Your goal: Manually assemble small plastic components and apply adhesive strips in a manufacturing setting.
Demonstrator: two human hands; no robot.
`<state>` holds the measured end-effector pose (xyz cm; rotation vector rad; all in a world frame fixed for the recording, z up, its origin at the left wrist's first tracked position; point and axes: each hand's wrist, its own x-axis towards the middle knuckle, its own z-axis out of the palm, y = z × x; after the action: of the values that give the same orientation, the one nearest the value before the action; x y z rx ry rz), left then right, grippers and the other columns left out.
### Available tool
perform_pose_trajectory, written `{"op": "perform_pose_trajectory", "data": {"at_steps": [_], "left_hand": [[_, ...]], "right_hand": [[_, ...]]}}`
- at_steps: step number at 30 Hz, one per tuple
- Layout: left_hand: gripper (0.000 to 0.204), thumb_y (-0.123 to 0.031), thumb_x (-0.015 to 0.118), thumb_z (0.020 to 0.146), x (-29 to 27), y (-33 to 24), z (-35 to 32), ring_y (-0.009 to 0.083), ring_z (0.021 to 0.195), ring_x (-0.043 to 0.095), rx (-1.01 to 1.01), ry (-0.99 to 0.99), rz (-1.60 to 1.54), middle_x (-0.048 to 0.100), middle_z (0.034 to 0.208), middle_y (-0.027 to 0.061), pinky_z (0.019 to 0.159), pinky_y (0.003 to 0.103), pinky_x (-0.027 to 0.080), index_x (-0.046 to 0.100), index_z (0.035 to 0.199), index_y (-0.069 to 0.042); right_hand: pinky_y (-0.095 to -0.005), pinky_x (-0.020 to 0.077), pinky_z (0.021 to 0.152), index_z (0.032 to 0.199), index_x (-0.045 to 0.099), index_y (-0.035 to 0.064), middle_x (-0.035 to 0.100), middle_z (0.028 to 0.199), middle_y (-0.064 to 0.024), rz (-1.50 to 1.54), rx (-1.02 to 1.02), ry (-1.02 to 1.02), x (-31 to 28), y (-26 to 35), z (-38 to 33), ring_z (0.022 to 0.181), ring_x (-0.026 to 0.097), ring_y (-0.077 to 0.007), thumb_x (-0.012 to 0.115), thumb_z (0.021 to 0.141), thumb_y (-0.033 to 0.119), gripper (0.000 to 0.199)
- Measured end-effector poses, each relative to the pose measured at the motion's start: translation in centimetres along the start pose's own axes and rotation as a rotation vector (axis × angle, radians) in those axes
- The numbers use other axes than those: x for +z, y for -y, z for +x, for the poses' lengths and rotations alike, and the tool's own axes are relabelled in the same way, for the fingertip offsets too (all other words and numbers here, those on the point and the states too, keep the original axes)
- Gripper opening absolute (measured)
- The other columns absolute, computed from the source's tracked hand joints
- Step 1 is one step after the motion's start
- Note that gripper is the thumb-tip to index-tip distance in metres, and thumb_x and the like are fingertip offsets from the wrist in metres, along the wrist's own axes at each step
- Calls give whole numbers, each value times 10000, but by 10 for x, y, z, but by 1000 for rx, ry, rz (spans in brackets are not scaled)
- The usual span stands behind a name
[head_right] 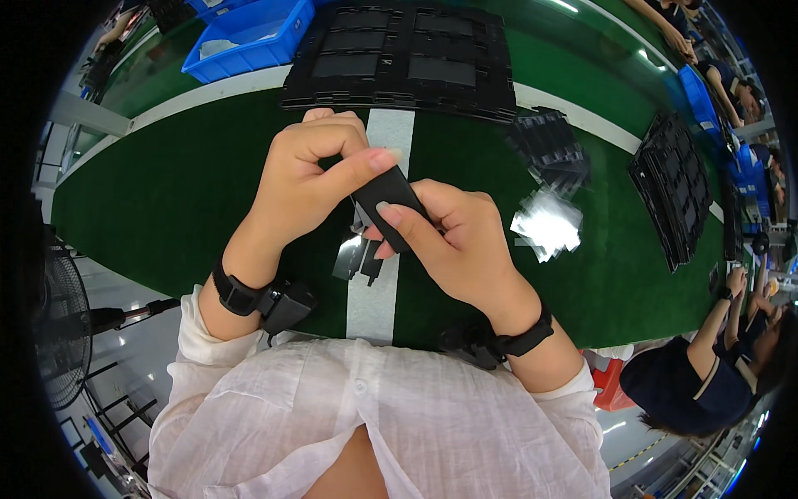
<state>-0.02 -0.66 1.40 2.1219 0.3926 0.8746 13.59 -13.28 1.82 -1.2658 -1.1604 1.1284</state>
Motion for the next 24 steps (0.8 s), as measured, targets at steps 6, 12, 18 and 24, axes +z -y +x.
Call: {"op": "perform_pose_trajectory", "data": {"at_steps": [6,12,18,24], "left_hand": [[277,-93,666,749,-4,1,0,115,525,420,159,-27,-17,475,526,-8,643,266,315,488,541,-57],[267,-63,637,772,-11,4,-3,132,542,447,194,-128,-129,490,536,14,628,276,347,487,553,-43],[202,-157,527,881,-16,-6,-5,148,719,517,-86,-181,-301,565,723,63,700,291,397,604,760,-15],[342,-199,648,791,-28,19,-31,211,916,487,-82,395,-47,520,952,86,849,316,384,600,1097,-56]], "right_hand": [[-243,511,636,921,612,-48,653,830,-104,138,24,74,-1,1,0,707,644,-151,539,885,100,168],[-301,522,739,1064,580,-72,637,935,-152,322,60,240,-12,-5,4,803,644,-214,459,933,241,361],[-327,504,764,1117,540,-65,601,1035,-209,516,16,334,-15,-14,8,863,623,-240,432,941,282,403],[-348,471,796,1180,451,-64,547,1111,-261,757,-117,348,-29,-22,8,910,581,-264,424,937,314,450]]}}
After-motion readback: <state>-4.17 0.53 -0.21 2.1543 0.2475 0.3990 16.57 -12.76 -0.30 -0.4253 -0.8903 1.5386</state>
